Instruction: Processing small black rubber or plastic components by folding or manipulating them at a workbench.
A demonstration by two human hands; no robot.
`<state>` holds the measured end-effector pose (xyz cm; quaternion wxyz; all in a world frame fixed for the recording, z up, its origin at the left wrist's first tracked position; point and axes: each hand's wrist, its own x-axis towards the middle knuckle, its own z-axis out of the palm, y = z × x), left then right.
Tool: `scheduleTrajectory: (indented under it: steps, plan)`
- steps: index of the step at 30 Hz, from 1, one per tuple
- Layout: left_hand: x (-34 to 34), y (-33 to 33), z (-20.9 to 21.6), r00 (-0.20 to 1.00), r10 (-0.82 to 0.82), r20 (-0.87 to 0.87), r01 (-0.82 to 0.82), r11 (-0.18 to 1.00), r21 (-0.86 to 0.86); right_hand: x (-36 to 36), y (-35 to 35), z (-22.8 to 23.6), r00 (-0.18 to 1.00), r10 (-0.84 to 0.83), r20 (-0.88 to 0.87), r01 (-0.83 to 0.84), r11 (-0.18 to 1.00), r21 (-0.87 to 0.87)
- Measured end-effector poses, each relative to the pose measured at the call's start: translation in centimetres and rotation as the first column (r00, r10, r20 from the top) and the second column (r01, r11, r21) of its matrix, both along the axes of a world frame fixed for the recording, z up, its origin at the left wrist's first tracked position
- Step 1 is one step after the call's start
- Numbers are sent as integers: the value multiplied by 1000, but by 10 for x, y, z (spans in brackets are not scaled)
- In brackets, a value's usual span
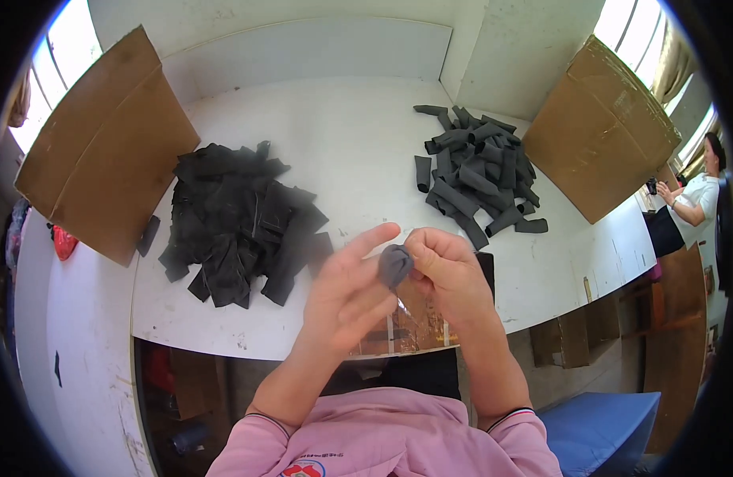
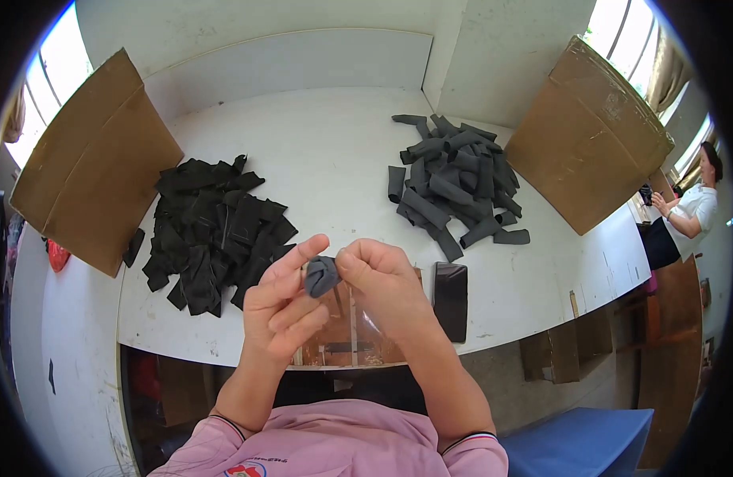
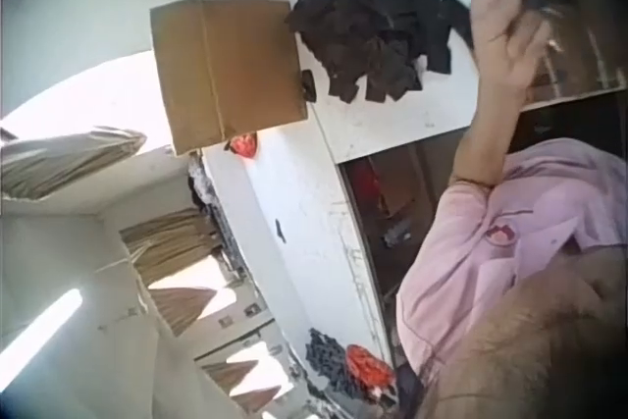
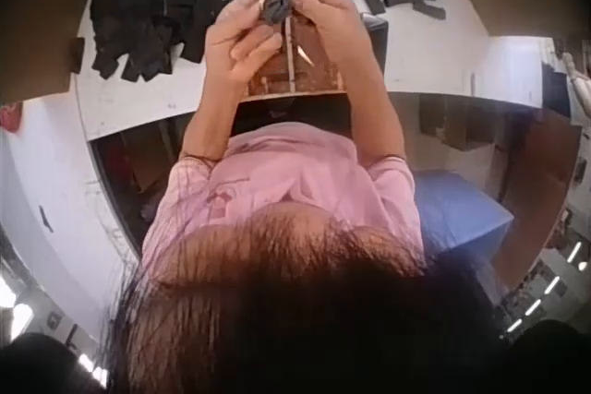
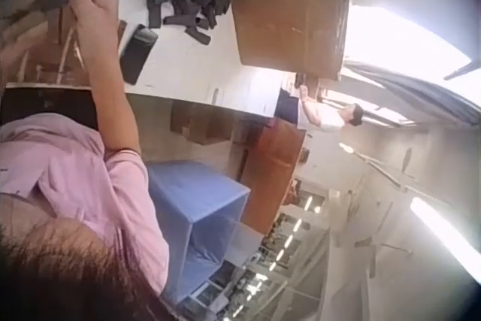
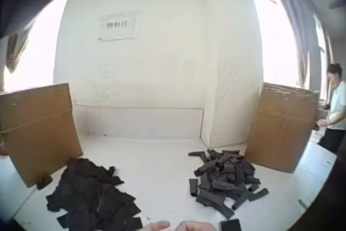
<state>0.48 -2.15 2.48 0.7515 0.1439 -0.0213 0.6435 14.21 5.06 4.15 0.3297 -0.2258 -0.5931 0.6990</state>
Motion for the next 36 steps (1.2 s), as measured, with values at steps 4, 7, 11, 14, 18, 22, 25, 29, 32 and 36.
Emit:
scheduleTrajectory:
  steps: [4,7,11,14,18,22,25,29,32,36]
  plan:
    - [1,10,-43,990,110,-87,-132,937,-324,-2,9,-44,998,50,-25,-56,917,-396]
    - [4,9,-40,991,124,-58,-136,932,-335,-5,11,-48,998,62,-20,-65,927,-368]
    - [14,4,-11,793,309,-525,-349,937,24,-7,25,-36,978,141,-154,-159,981,-113]
    - [9,-1,-25,643,354,-679,-439,897,52,-11,26,-56,975,214,-60,-220,967,-125]
    - [3,6,-56,823,270,-499,-389,909,-149,-6,16,-80,993,104,-63,-118,944,-308]
    - [-3,10,-49,967,97,233,-11,938,-345,-13,20,-51,992,87,96,-67,979,-193]
    - [1,4,-40,933,57,355,66,944,-325,-12,15,-40,989,149,11,-148,987,-56]
    - [8,2,-63,902,111,-417,-261,910,-323,-10,19,-86,995,99,0,-93,940,-327]
    - [14,8,-49,378,426,-822,-650,754,92,-6,19,-91,998,62,-20,-65,972,-224]
    - [-5,8,-28,-139,568,-811,-454,691,562,-1,16,-77,982,-72,176,73,997,3]
